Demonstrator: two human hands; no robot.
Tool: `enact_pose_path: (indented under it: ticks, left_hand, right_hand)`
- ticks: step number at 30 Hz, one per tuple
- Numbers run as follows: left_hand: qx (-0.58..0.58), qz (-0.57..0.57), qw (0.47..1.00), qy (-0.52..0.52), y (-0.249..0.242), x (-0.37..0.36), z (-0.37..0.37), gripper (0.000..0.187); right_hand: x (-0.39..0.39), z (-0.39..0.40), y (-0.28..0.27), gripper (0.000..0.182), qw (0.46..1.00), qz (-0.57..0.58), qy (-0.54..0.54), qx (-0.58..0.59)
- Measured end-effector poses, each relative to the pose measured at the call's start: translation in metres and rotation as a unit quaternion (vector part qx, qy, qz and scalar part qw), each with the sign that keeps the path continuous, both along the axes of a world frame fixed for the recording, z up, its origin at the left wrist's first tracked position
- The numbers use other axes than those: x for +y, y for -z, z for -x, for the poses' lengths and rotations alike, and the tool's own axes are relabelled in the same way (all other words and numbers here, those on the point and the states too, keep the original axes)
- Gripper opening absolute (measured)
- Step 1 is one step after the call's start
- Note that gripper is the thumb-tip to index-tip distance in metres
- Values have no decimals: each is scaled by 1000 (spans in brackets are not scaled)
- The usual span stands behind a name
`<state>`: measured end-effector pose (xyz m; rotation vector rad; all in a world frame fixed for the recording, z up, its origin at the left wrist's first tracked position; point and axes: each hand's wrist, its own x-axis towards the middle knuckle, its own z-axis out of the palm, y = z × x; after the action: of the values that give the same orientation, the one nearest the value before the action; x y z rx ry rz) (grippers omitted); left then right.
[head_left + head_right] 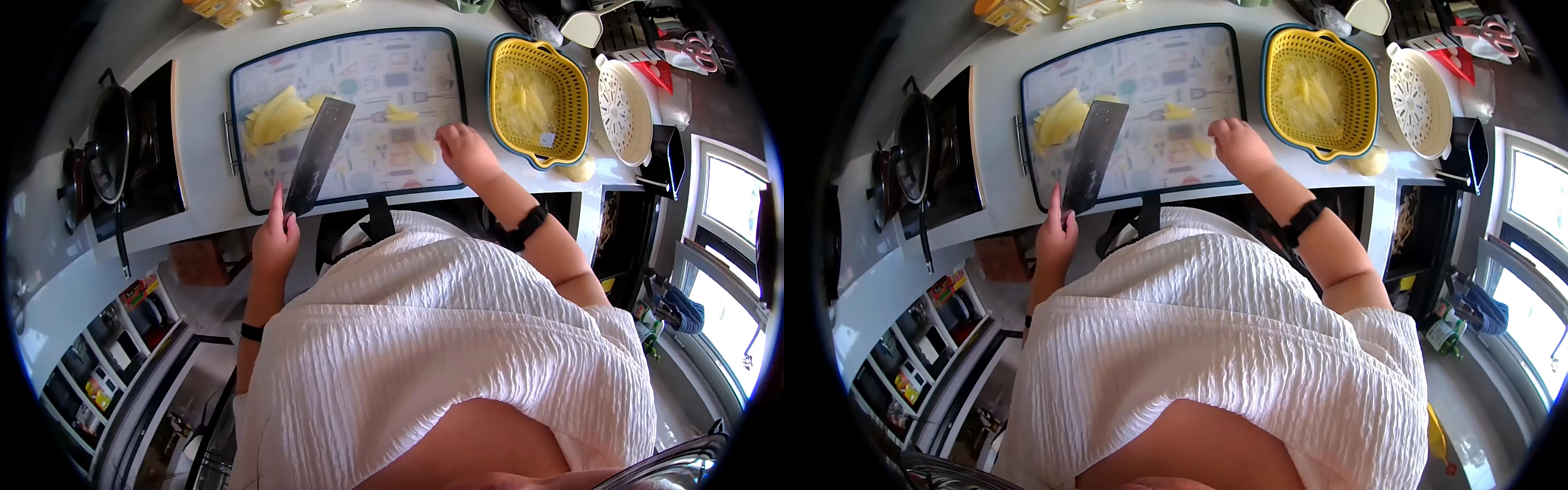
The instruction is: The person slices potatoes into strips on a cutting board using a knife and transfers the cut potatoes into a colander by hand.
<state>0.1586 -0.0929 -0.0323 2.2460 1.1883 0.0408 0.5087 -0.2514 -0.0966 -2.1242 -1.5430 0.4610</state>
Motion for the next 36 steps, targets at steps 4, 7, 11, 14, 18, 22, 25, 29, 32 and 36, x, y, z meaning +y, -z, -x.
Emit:
enact_pose_path:
  ticks: [4, 7, 11, 14, 18, 22, 25, 29, 32, 36]
  left_hand:
    - [-22, -33, 999, 2, 4, -2, 4, 61]
    - [-21, -8, 1000, -13, 4, -2, 4, 60]
    - [-36, -22, 999, -5, 8, -1, 6, 60]
    - [-27, -19, 999, -4, 6, -1, 4, 61]
    - [-26, -23, 999, 7, 6, 3, 2, 62]
    - [-9, -7, 1000, 5, 8, 8, 3, 62]
    - [-19, 5, 1000, 7, 6, 10, 0, 61]
    - [-28, -19, 999, 38, 7, 15, 0, 61]
    - [-22, -8, 998, 51, 6, 24, 2, 60]
    - [-43, -17, 996, 82, 5, 41, 6, 59]
  right_hand:
    - [-4, -33, -60, 19, 979, -177, 76, -72]
    - [-24, -82, -60, 27, 976, -42, 176, -118]
    - [-41, -107, -63, 42, 948, 19, 191, -253]
    - [-35, -104, -67, 44, 952, 73, 253, -157]
    - [-33, -91, -78, 39, 953, 45, 210, -214]
    - [-18, -90, -126, 27, 975, 89, 187, -79]
    - [-9, -64, -110, 20, 985, 91, 141, -42]
    - [-16, -15, -34, 23, 994, 74, 31, 76]
    - [-12, 11, 13, 27, 991, 5, 83, 107]
    - [-7, 26, 37, 22, 982, 19, 148, 113]
